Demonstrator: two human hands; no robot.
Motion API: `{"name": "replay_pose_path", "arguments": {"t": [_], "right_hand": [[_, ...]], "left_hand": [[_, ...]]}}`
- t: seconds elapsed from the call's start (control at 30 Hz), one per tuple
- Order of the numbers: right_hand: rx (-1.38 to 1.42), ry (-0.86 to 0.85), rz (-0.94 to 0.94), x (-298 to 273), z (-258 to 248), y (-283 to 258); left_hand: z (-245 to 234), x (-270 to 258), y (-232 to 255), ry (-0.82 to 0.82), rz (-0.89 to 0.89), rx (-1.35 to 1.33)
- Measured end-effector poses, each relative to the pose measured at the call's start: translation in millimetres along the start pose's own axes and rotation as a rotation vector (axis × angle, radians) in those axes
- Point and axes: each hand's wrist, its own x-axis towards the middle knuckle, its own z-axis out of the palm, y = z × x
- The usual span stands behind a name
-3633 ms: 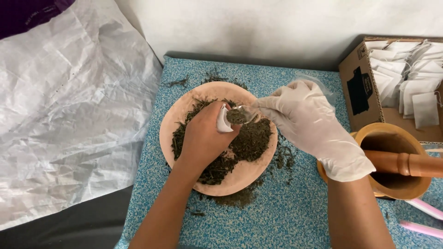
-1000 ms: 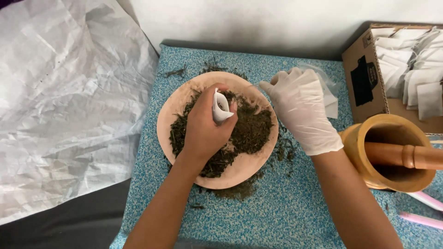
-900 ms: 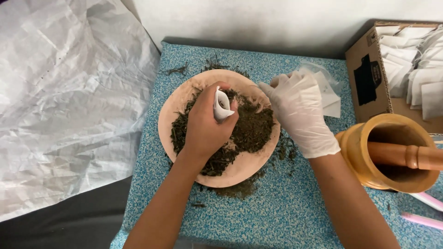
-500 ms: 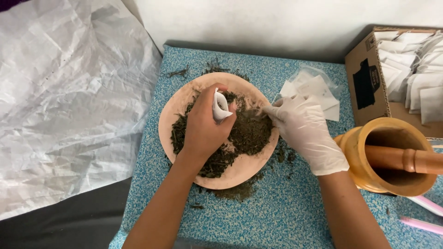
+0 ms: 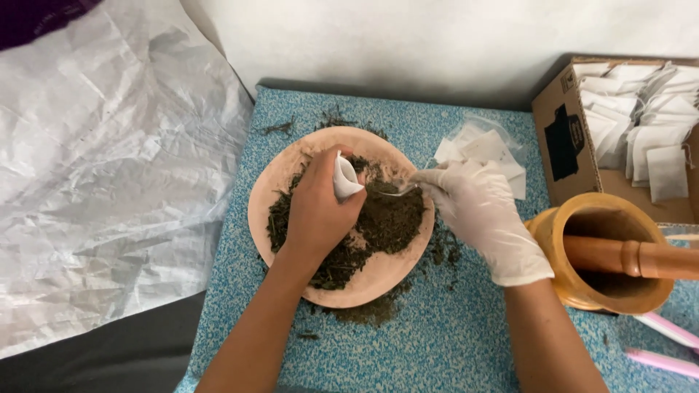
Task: Filling small tea bags with loose tea leaves, weighing them on a digital scale, and organizing them into a box.
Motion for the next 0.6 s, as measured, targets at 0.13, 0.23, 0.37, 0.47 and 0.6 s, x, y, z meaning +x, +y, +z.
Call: {"name": "replay_pose_path", "arguments": {"t": [0.13, 0.23, 0.37, 0.47, 0.6], "right_hand": [[-0.012, 0.041, -0.023, -7, -23, -5], [-0.032, 0.086, -0.009, -13, -53, -26], [-0.1, 0.218, -0.104, -16, -66, -45], [-0.165, 0.269, -0.165, -10, -66, -46], [-0.637, 0.476, -0.346, -6, -78, -58]], "left_hand": [[-3, 2, 3, -0.049, -0.014, 0.055], [-5, 2, 9, -0.103, -0.056, 0.011], [-6, 0, 15, -0.189, -0.094, 0.012], [-8, 0, 24, -0.22, -0.104, -0.001], [-3, 2, 10, -0.242, -0.069, 0.126]]}}
